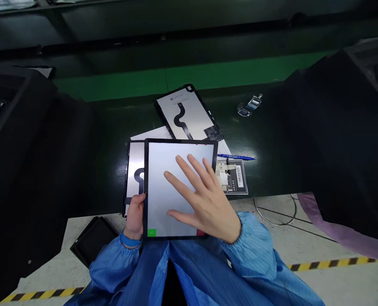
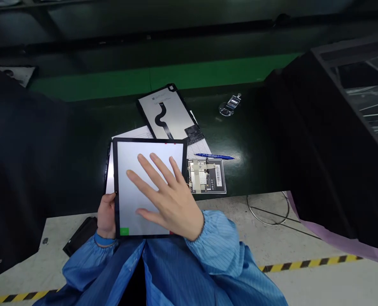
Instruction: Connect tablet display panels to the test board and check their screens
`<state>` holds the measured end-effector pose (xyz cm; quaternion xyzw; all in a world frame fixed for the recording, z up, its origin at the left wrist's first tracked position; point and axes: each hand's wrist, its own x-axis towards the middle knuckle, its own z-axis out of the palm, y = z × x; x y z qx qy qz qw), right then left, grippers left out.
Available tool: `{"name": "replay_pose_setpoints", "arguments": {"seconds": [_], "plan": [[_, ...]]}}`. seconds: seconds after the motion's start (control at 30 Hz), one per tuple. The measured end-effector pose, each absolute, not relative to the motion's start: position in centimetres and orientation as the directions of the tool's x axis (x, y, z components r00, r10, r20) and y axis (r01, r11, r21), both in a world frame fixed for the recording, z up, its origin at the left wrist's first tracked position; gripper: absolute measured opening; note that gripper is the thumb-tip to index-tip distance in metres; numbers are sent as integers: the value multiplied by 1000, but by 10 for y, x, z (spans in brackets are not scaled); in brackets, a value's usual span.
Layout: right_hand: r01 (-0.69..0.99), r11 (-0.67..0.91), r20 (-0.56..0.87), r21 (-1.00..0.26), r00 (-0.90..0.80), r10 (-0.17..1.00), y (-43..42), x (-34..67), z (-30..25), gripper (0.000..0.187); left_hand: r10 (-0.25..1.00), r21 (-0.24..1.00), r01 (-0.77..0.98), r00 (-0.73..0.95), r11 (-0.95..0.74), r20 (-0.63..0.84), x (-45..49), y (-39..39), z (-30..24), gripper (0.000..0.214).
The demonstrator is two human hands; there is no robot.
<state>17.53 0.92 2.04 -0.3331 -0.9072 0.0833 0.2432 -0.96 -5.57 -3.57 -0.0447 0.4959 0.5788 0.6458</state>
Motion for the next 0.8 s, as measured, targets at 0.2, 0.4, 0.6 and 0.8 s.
{"name": "replay_pose_setpoints", "arguments": {"seconds": [0.2, 0.4, 0.6, 0.8], "plan": [[360, 859, 565, -365, -648, 511, 6, 177, -2, 25, 691, 590, -766, -282, 256, -666, -9, -54, -38, 19], [480, 718, 641, -504, -349, 684, 11, 229, -5, 35, 608, 624, -716, -353, 314, -711, -10, -52, -34, 3], [773, 434, 537, -462, -146, 831, 43, 287, -53, 15, 544, 734, -547, -502, 402, -672, -24, -52, -15, 13], [809, 424, 395, -406, -263, 880, 59, 301, -83, 20, 548, 888, -149, -739, 434, -391, -55, -67, -30, 16]]}}
